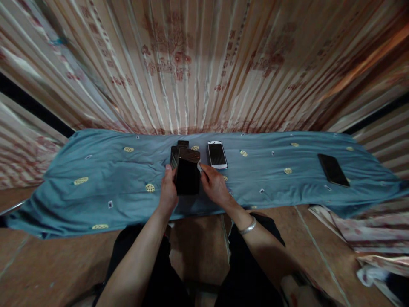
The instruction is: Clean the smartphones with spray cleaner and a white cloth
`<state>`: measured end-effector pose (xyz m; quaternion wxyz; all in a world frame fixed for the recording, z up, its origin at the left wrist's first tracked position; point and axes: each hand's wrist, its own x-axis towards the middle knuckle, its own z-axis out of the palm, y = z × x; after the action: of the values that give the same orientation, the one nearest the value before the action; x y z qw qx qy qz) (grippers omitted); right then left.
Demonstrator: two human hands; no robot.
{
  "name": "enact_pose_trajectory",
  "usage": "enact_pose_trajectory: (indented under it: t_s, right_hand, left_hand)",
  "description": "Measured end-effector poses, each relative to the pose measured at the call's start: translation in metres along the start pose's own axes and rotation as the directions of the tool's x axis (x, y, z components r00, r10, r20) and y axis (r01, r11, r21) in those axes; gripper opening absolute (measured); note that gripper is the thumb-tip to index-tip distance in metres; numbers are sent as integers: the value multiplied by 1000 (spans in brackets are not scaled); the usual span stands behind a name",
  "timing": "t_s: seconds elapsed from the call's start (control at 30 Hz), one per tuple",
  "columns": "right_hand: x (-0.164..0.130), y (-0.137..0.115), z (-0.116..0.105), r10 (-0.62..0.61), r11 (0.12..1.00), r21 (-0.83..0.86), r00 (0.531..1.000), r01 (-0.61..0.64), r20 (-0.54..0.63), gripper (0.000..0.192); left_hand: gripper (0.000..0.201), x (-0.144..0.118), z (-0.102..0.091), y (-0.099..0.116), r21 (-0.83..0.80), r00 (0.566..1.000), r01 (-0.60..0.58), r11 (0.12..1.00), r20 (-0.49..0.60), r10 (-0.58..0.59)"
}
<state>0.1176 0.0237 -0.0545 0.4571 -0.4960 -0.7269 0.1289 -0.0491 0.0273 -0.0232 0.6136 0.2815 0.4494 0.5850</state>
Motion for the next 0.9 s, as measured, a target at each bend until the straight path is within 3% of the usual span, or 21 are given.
enact_pose_trajectory:
  t_s: [0.2, 0.47, 0.9]
  right_hand:
    - [2, -1, -3, 4, 1000, -18, 1000, -4, -13, 39]
    - [-5, -10, 1, -59, 998, 13, 998, 59, 38, 37]
    - [-7, -14, 0, -54, 999, 13, 997, 53, 60, 38]
  left_hand:
    - [70, 0, 6, -1, 14, 1000, -4, 1000, -30, 5]
    - [67, 4, -2, 5, 41, 997, -60, 997, -42, 62]
    - [68, 9, -2, 4, 8, 995, -75, 997, -60, 76]
